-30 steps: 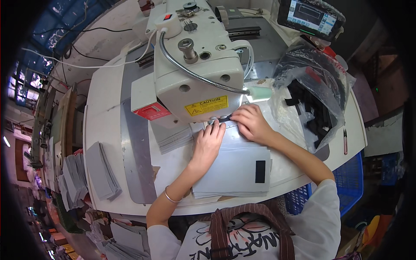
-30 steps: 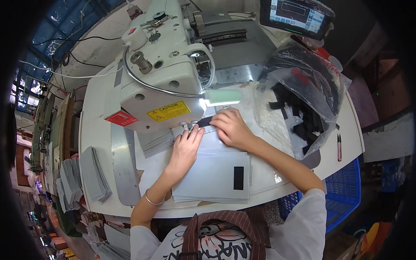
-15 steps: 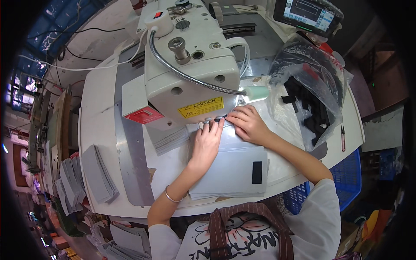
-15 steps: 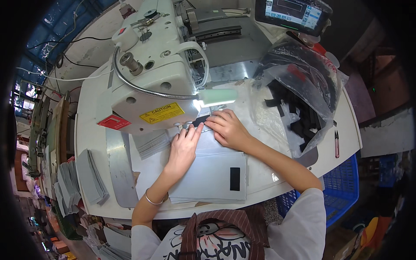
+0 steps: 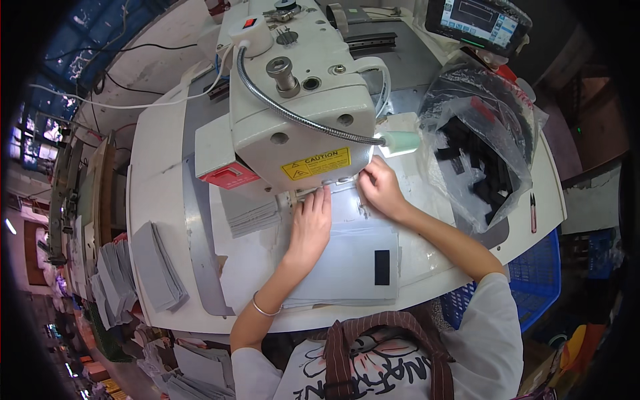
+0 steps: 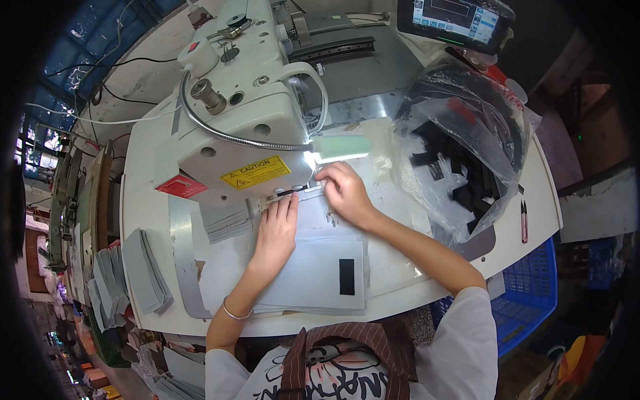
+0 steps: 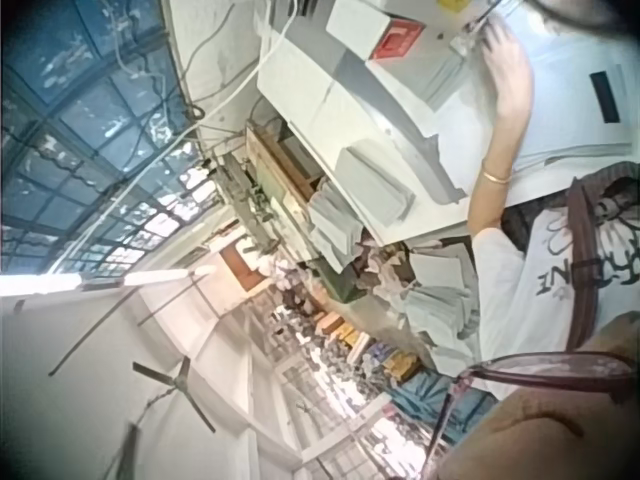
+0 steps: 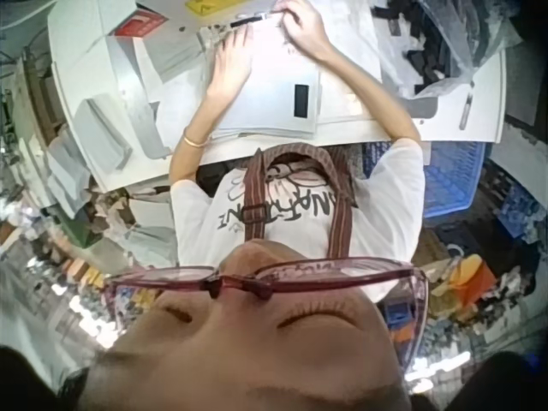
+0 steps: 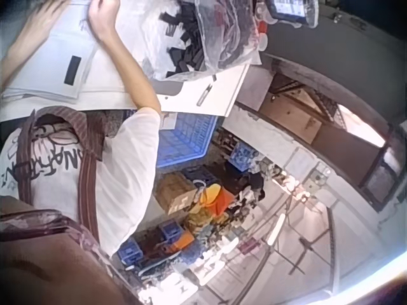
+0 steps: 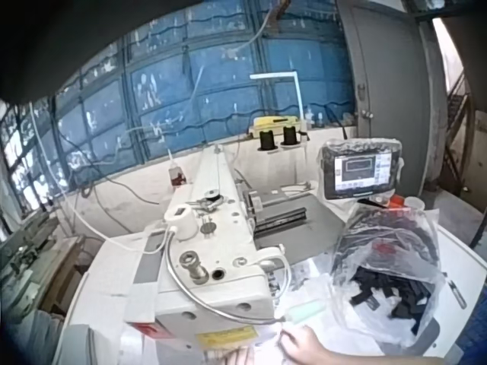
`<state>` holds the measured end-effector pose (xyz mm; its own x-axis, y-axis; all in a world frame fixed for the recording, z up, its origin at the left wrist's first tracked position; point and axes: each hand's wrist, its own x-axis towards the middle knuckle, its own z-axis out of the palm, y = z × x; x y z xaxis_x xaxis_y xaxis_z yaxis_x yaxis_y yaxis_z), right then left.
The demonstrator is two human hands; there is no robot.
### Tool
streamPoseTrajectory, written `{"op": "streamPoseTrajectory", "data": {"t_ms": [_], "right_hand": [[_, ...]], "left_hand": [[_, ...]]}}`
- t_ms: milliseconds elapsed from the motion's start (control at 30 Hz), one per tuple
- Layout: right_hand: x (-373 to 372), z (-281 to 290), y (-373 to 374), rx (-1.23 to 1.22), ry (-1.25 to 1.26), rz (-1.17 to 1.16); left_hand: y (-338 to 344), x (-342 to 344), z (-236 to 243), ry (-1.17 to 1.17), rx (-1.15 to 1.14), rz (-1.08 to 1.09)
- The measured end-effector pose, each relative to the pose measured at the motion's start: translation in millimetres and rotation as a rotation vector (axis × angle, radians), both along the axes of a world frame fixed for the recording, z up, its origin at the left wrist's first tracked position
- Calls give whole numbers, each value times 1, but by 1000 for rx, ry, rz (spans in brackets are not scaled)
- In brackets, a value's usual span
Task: Sewing small leather components using an industrial sewing machine.
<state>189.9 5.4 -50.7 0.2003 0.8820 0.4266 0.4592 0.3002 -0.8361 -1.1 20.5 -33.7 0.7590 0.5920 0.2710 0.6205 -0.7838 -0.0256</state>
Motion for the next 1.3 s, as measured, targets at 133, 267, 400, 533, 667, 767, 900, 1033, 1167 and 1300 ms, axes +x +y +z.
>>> {"op": "streamPoseTrajectory", "data": {"t_ms": [133, 267, 400, 533, 667, 767, 900, 1033, 1167, 1300], "right_hand": [[16, -1, 9, -166, 294, 68], [30, 33, -29, -351, 181, 256], [17, 53, -87, -169, -603, 492], [-7, 43, -124, -105, -824, 493], [-8, 32, -133, -139, -908, 463], [-16, 28, -133, -117, -913, 451], [-32, 22, -127, -79, -915, 425], [-44, 21, -121, -50, -886, 441], [-51, 22, -118, -70, -871, 466], [-50, 26, -117, -83, -862, 479]], "left_hand": [[2, 5, 2, 14, -114, -34], [0, 15, 0, -80, -184, -57], [-3, 28, 1, -92, -206, -51], [-5, 34, 0, -118, -218, -85], [-16, 31, 6, -139, -227, -112], [-19, 20, 11, -168, -265, -106], [-8, -4, 18, -242, -344, -126], [7, -50, 24, -296, -408, -61], [23, -96, 7, -160, -225, 317], [50, -118, -3, -137, -280, 357]]}}
